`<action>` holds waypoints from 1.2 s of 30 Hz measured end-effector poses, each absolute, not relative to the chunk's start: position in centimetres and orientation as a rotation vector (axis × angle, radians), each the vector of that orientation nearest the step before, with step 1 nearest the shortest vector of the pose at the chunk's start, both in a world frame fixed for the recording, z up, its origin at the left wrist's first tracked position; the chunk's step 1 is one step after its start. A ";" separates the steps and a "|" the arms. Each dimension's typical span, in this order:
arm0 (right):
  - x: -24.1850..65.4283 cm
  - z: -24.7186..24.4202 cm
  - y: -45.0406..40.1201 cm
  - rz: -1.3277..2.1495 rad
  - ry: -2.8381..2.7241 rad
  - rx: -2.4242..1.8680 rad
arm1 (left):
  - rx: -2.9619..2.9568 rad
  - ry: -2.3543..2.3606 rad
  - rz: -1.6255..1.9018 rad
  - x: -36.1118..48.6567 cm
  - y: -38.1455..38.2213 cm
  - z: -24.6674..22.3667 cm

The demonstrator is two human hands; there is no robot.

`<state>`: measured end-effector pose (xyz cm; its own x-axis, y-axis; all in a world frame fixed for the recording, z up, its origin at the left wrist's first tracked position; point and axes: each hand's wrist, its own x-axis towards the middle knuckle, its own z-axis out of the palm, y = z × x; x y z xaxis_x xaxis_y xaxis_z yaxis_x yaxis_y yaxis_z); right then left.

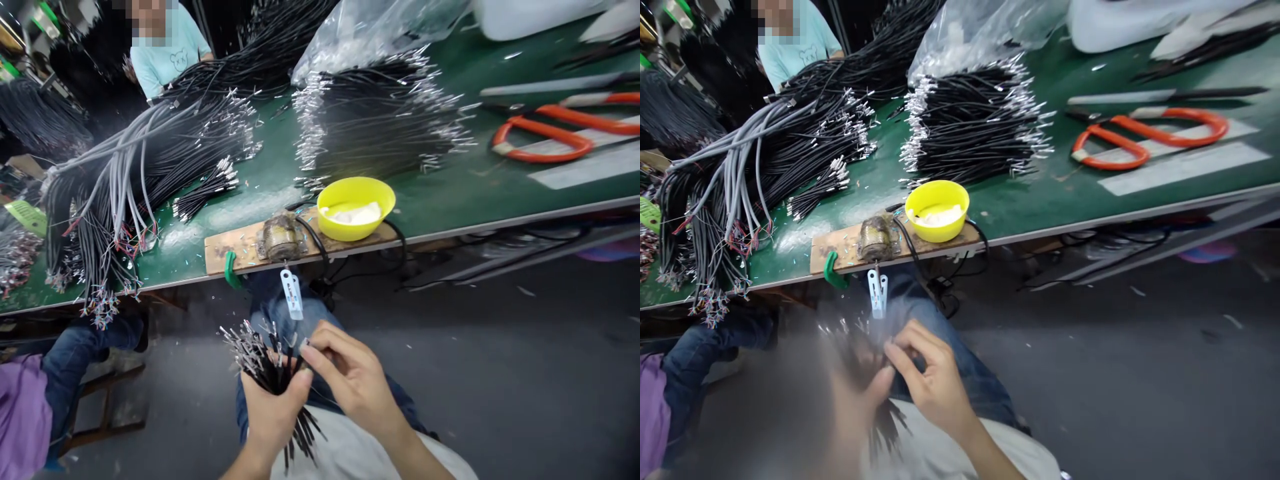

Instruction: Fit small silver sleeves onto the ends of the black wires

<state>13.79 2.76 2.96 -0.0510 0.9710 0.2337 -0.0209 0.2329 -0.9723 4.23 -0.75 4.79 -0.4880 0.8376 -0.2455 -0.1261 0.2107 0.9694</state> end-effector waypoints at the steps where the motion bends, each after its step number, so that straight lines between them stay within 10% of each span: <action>1: 13.5 3.1 2.5 1.019 -1.317 -1.003 | 0.672 1.591 1.396 4.2 -0.7 4.8; 36: 14.3 1.5 3.2 1.408 -1.080 -0.919 | 0.444 1.146 1.234 3.5 -1.5 2.3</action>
